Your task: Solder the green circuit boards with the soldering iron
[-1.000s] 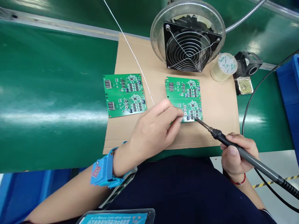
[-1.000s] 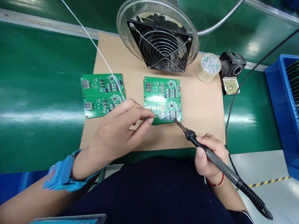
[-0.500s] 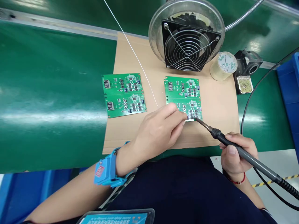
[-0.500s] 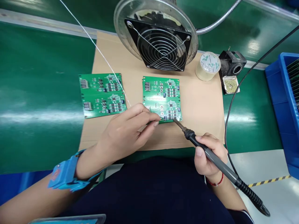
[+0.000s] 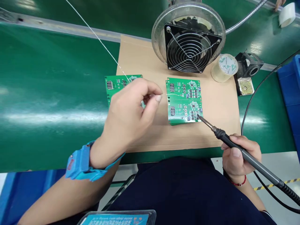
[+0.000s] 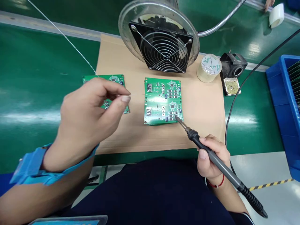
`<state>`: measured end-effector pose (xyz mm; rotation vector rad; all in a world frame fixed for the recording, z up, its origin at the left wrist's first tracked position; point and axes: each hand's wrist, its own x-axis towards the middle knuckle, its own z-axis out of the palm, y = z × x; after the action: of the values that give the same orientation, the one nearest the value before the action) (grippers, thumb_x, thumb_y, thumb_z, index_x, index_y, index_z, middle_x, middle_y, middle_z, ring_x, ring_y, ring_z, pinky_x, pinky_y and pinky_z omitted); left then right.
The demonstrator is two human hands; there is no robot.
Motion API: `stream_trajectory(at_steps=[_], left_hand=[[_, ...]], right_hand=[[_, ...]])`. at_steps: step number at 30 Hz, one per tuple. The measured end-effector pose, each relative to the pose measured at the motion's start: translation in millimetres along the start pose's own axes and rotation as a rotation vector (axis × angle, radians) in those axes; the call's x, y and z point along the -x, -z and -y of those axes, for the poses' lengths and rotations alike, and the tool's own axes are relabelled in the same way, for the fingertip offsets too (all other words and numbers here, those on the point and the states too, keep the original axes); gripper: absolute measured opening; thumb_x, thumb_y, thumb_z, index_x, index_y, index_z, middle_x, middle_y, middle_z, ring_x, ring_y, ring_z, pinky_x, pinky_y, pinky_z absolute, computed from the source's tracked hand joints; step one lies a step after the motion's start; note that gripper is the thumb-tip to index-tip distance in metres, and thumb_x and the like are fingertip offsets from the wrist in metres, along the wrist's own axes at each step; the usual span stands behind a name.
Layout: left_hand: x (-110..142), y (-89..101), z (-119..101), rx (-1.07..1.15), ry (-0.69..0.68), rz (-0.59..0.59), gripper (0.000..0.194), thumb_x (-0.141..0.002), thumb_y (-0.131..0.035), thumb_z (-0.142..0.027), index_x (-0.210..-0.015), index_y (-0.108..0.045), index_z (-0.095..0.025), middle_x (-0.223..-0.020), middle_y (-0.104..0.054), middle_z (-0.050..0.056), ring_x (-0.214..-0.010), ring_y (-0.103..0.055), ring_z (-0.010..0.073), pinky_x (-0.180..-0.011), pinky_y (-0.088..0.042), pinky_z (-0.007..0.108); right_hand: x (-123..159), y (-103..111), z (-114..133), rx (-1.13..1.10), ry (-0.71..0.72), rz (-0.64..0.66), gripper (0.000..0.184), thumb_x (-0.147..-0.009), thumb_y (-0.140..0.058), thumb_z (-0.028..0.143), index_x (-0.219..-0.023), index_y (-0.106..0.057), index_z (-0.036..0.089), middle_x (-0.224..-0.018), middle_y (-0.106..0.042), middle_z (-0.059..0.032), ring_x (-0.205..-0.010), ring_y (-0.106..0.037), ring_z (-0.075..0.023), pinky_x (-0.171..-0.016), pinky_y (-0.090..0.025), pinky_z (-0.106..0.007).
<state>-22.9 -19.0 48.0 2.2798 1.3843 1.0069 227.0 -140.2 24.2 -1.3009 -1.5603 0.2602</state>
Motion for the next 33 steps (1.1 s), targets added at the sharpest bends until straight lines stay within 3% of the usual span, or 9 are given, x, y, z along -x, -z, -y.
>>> stream_trajectory(at_steps=[6, 9, 12, 18, 22, 24, 27, 30, 33], left_hand=[[-10.8, -10.8, 25.4, 0.301, 0.302, -0.091, 0.023, -0.078, -0.055, 0.001, -0.086, -0.048, -0.019, -0.060, -0.041, -0.008, -0.052, -0.040, 0.0048, -0.047, -0.033, 0.022], [-17.5, -11.3, 26.1, 0.353, 0.365, 0.010, 0.020, -0.081, -0.054, -0.001, -0.084, -0.049, -0.020, -0.049, -0.033, -0.011, -0.043, -0.031, 0.0045, -0.042, -0.028, 0.021], [-23.4, -8.7, 21.3, 0.260, 0.328, 0.126, 0.015, -0.091, -0.050, -0.015, -0.078, -0.056, -0.020, -0.050, -0.038, -0.007, -0.045, -0.035, 0.0075, -0.044, -0.029, 0.025], [-31.3, -20.6, 33.1, 0.056, 0.134, 0.133, 0.025, -0.095, -0.044, -0.031, -0.082, -0.062, -0.020, -0.073, -0.063, 0.003, -0.068, -0.057, 0.0167, -0.058, -0.040, 0.030], [-33.4, -30.4, 36.2, 0.033, 0.187, 0.121, 0.015, -0.091, -0.051, -0.031, -0.094, -0.061, -0.020, -0.082, -0.066, 0.004, -0.074, -0.060, 0.0183, -0.061, -0.043, 0.030], [-31.5, -30.7, 31.2, 0.120, 0.262, 0.104, 0.014, -0.088, -0.055, -0.029, -0.098, -0.058, -0.019, -0.076, -0.060, 0.002, -0.064, -0.055, 0.0147, -0.055, -0.043, 0.028], [-24.9, -26.6, 20.6, 0.389, 0.310, 0.052, 0.008, -0.083, -0.053, -0.019, -0.091, -0.052, -0.020, -0.075, -0.055, 0.000, -0.060, -0.051, 0.0114, -0.052, -0.043, 0.025], [-15.1, -20.8, 9.1, 0.571, 0.320, 0.098, 0.007, -0.082, -0.049, -0.014, -0.081, -0.051, -0.021, -0.071, -0.052, -0.001, -0.056, -0.046, 0.0105, -0.050, -0.041, 0.025], [-3.5, -16.8, -2.7, 0.555, 0.254, 0.183, 0.006, -0.084, -0.051, -0.016, -0.082, -0.055, -0.020, -0.073, -0.055, 0.001, -0.061, -0.051, 0.0112, -0.054, -0.045, 0.026]], right_hand=[[-1.6, -2.8, -1.6, -0.102, 0.016, -0.074, 0.021, -0.088, -0.061, 0.024, -0.107, -0.067, 0.019, -0.069, -0.064, 0.0007, -0.052, -0.060, -0.0149, -0.046, -0.050, -0.031], [-3.8, -1.6, -5.1, -0.036, -0.025, -0.119, 0.020, -0.087, -0.062, 0.026, -0.106, -0.066, 0.020, -0.071, -0.063, 0.0011, -0.052, -0.062, -0.0151, -0.048, -0.050, -0.031], [-14.9, 1.3, -15.4, 0.071, -0.044, -0.142, 0.022, -0.086, -0.065, 0.029, -0.106, -0.066, 0.021, -0.075, -0.063, 0.0003, -0.057, -0.064, -0.0169, -0.053, -0.052, -0.034], [-74.8, 2.3, -55.2, 0.248, 0.141, -0.122, 0.022, -0.089, -0.060, 0.027, -0.110, -0.066, 0.024, -0.094, -0.065, -0.0040, -0.080, -0.065, -0.0202, -0.076, -0.055, -0.041], [-107.5, 0.0, -89.4, 0.377, 0.137, 0.037, 0.038, -0.089, -0.058, 0.028, -0.126, -0.059, 0.023, -0.106, -0.066, -0.0077, -0.104, -0.061, -0.0255, -0.095, -0.051, -0.051], [-110.8, -0.8, -100.9, 0.322, 0.037, 0.116, 0.040, -0.087, -0.062, 0.033, -0.126, -0.059, 0.023, -0.109, -0.067, -0.0077, -0.103, -0.062, -0.0246, -0.093, -0.052, -0.049], [-100.8, -1.4, -98.8, 0.137, -0.132, -0.001, 0.033, -0.084, -0.067, 0.033, -0.116, -0.062, 0.024, -0.107, -0.066, -0.0047, -0.088, -0.065, -0.0183, -0.078, -0.056, -0.037], [-81.4, -2.4, -74.6, -0.067, -0.223, -0.142, 0.025, -0.083, -0.069, 0.032, -0.106, -0.061, 0.024, -0.089, -0.063, 0.0009, -0.063, -0.061, -0.0109, -0.057, -0.052, -0.027], [-59.5, -4.5, -45.3, -0.184, -0.200, -0.184, 0.016, -0.086, -0.066, 0.033, -0.096, -0.060, 0.022, -0.070, -0.055, 0.0052, -0.051, -0.056, -0.0099, -0.048, -0.045, -0.025]])
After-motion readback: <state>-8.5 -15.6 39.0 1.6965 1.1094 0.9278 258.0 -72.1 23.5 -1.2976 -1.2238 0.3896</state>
